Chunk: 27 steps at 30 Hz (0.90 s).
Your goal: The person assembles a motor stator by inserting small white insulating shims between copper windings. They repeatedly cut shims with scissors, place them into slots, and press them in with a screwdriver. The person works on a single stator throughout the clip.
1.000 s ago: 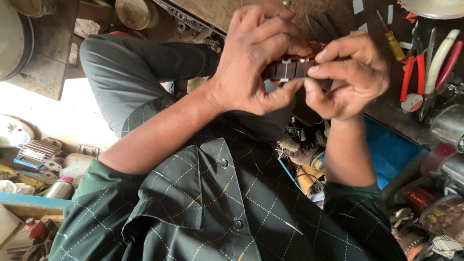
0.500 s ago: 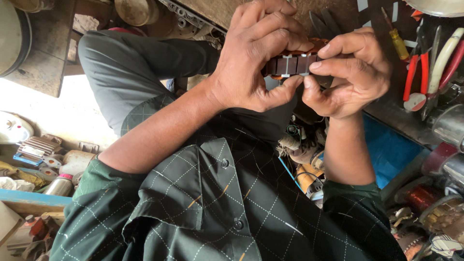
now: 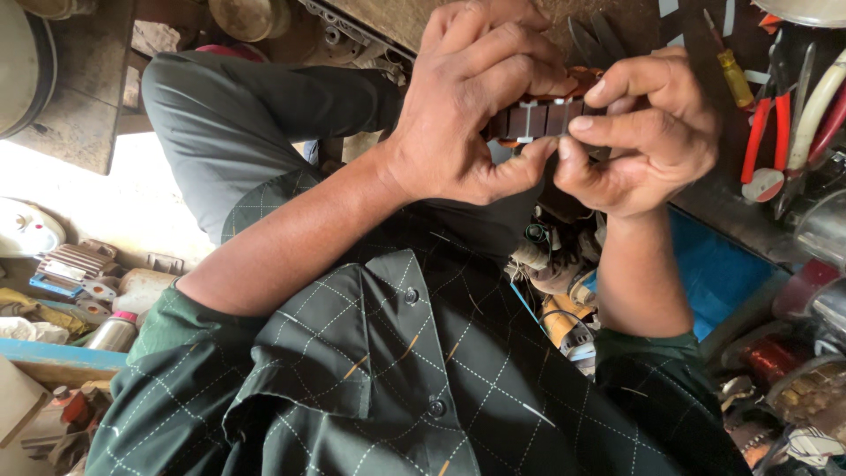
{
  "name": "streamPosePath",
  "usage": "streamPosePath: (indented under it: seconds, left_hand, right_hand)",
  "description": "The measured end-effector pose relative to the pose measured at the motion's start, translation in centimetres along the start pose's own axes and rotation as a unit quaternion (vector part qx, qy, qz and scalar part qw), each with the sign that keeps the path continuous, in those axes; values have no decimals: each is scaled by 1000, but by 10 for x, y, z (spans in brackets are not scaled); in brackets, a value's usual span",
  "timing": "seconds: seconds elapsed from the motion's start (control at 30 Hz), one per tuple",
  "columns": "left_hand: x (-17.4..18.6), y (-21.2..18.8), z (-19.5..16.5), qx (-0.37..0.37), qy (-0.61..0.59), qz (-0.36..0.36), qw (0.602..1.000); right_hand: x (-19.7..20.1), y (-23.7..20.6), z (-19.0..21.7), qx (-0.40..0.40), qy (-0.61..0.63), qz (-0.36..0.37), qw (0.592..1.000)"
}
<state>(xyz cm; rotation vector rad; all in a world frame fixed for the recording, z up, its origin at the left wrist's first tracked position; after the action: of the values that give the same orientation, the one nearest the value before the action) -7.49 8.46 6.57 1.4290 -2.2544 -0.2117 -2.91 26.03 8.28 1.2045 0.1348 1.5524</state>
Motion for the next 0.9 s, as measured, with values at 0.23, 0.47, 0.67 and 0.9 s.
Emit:
streamPosePath:
  seconds: [0.23, 0.47, 0.67, 0.9]
  left_hand:
    - [9, 7, 2, 3, -19, -1, 1000]
    - [6, 7, 3, -5, 2, 10, 1000]
    - [2, 4, 8, 10, 10, 15, 1000]
    - [0, 11, 6, 22, 24, 41, 999]
  right_hand:
    - [0, 8, -10, -78, 76, -18, 994]
    - [-4, 4, -14, -90, 87, -35, 991]
    - [-7, 6, -12, -97, 101, -46, 989]
    - [-3, -6, -12, -114, 137, -90, 980]
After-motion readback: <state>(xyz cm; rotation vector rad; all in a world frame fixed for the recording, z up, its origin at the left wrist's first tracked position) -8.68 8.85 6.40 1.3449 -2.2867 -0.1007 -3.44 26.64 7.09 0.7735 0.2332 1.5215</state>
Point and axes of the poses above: each hand's wrist, its own y-axis towards the middle knuckle, its own x-axis out of the back of the hand, z = x × y, the point moved 8 cm from there along y, towards the middle knuckle, and after that the axes turned 13 degrees about x, right-handed, at the moved point
